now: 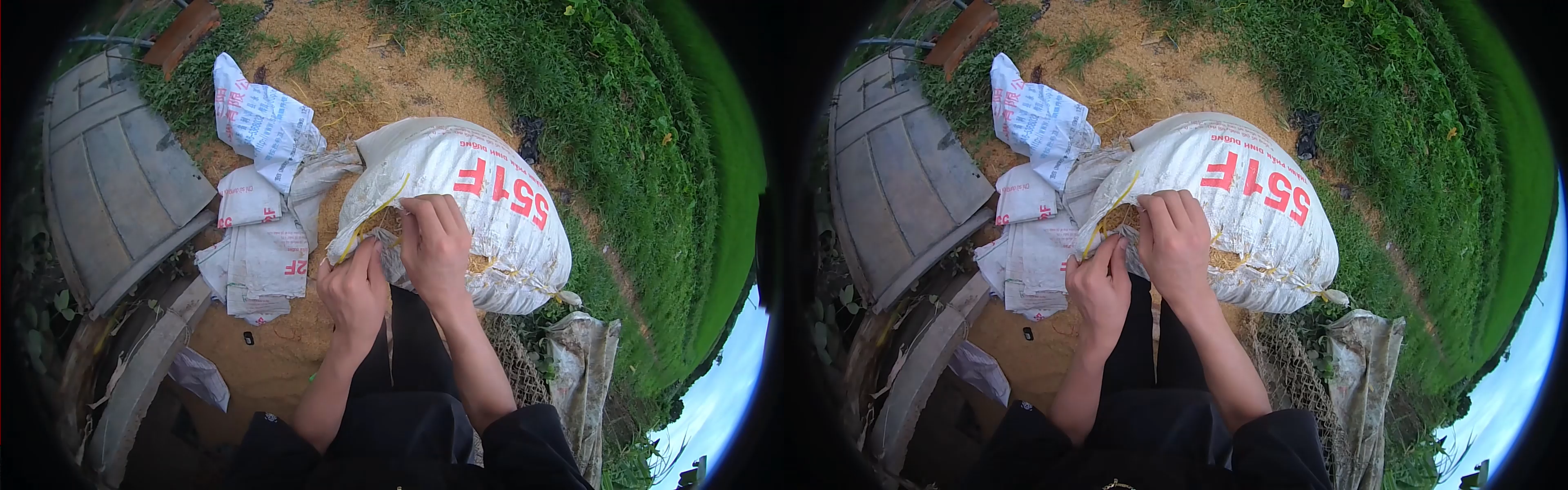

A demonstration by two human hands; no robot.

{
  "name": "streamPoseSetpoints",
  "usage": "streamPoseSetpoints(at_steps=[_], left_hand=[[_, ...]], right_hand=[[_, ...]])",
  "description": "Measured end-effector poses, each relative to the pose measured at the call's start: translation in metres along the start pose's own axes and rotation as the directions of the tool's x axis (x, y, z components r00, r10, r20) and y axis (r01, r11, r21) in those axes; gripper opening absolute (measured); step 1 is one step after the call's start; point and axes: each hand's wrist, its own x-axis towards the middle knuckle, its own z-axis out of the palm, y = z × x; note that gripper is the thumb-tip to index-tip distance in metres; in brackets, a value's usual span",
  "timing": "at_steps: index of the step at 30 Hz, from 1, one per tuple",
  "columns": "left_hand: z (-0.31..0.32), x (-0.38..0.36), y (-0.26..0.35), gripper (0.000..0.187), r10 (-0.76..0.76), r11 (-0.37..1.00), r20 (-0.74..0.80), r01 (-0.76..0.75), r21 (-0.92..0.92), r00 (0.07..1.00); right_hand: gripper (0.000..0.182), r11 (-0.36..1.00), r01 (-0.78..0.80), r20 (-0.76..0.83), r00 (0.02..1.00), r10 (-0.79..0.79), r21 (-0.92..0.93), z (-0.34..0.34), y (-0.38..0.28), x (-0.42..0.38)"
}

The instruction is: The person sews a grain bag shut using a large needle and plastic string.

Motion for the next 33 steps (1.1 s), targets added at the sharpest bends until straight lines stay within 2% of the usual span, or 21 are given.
streamPoseSetpoints(at_steps=[3, 5, 7, 8, 9, 10, 11, 13, 14, 16, 17, 19, 20, 22, 26, 28, 30, 33], left_hand=[[0.002, 0.017, 0.003, 0.009, -0.035, 0.999, 0.093, 0.038, -0.030, 0.995], [0.009, 0.025, 0.007, 0.010, -0.048, 0.998, 0.081, 0.051, -0.034, 0.996], [0.011, 0.027, 0.008, 0.012, -0.059, 0.997, 0.071, 0.062, -0.041, 0.996], [0.012, 0.026, 0.007, 0.012, -0.073, 0.995, 0.065, 0.077, -0.065, 0.995], [0.012, 0.025, 0.005, 0.012, -0.087, 0.992, 0.059, 0.092, -0.088, 0.994], [0.012, 0.023, 0.004, 0.012, -0.084, 0.992, 0.056, 0.089, -0.088, 0.995], [0.012, 0.022, 0.004, 0.013, -0.061, 0.995, 0.044, 0.064, -0.075, 0.997], [0.013, 0.021, 0.005, 0.014, -0.033, 0.997, 0.033, 0.036, -0.065, 0.999], [0.013, 0.021, 0.005, 0.015, -0.033, 0.998, 0.031, 0.035, -0.060, 0.999], [0.011, 0.023, 0.006, 0.016, -0.033, 0.998, 0.032, 0.035, -0.053, 0.999], [0.011, 0.023, 0.007, 0.017, -0.037, 0.998, 0.048, 0.039, -0.045, 0.998], [0.010, 0.023, 0.007, 0.018, -0.040, 0.998, 0.065, 0.042, -0.037, 0.997], [0.010, 0.022, 0.007, 0.018, -0.039, 0.998, 0.026, 0.040, -0.047, 0.999], [0.009, 0.021, 0.007, 0.018, -0.036, 0.998, -0.012, 0.035, -0.055, 0.999], [0.003, 0.020, 0.007, 0.013, -0.046, 0.999, 0.020, 0.047, -0.028, 0.999], [0.002, 0.019, 0.007, 0.011, -0.049, 0.998, 0.031, 0.050, -0.033, 0.998], [0.003, 0.016, 0.005, 0.010, -0.078, 0.993, -0.038, 0.074, -0.092, 0.996], [0.002, 0.011, 0.004, 0.010, -0.112, 0.990, 0.009, 0.113, -0.086, 0.994]], right_hand=[[0.018, 0.999, 0.034, 0.047, 0.998, -0.033, -0.023, -0.001, 0.004, -0.007], [0.017, 0.998, 0.056, 0.060, 0.997, -0.054, -0.036, -0.006, 0.007, -0.004], [0.011, 0.999, 0.044, 0.219, 0.975, -0.041, -0.007, -0.017, 0.007, 0.009], [0.011, 0.999, 0.045, 0.217, 0.975, -0.043, -0.008, -0.021, 0.004, 0.016], [0.015, 0.933, -0.323, 0.235, 0.930, 0.283, 0.158, -0.025, -0.001, 0.027], [0.023, 0.711, -0.636, 0.305, 0.770, 0.560, 0.301, -0.025, -0.001, 0.036], [0.023, 0.712, -0.634, 0.302, 0.772, 0.559, 0.302, -0.020, 0.007, 0.044], [0.038, 0.761, -0.648, 0.423, 0.683, 0.595, -0.024, -0.011, 0.025, 0.062], [0.038, 0.761, -0.648, 0.421, 0.684, 0.596, -0.023, -0.007, 0.028, 0.069], [0.041, 0.832, -0.444, 0.482, 0.678, 0.555, -0.333, 0.000, 0.027, 0.085], [0.041, 0.832, -0.445, 0.483, 0.677, 0.555, -0.333, 0.004, 0.032, 0.090], [0.038, 0.877, -0.406, 0.588, 0.654, 0.475, -0.257, 0.013, 0.044, 0.096], [0.038, 0.877, -0.406, 0.586, 0.655, 0.476, -0.257, 0.015, 0.050, 0.098], [0.038, 0.789, -0.607, 0.640, 0.572, 0.514, -0.091, 0.016, 0.055, 0.100], [0.038, 0.756, -0.654, 0.640, 0.568, 0.518, -0.032, 0.015, 0.055, 0.095], [0.039, 0.773, -0.630, 0.549, 0.674, 0.495, 0.076, 0.018, 0.057, 0.090], [0.039, 0.775, -0.623, 0.533, 0.695, 0.484, 0.109, 0.018, 0.061, 0.089], [0.039, 0.798, -0.589, 0.498, 0.734, 0.462, 0.127, 0.021, 0.060, 0.084]])
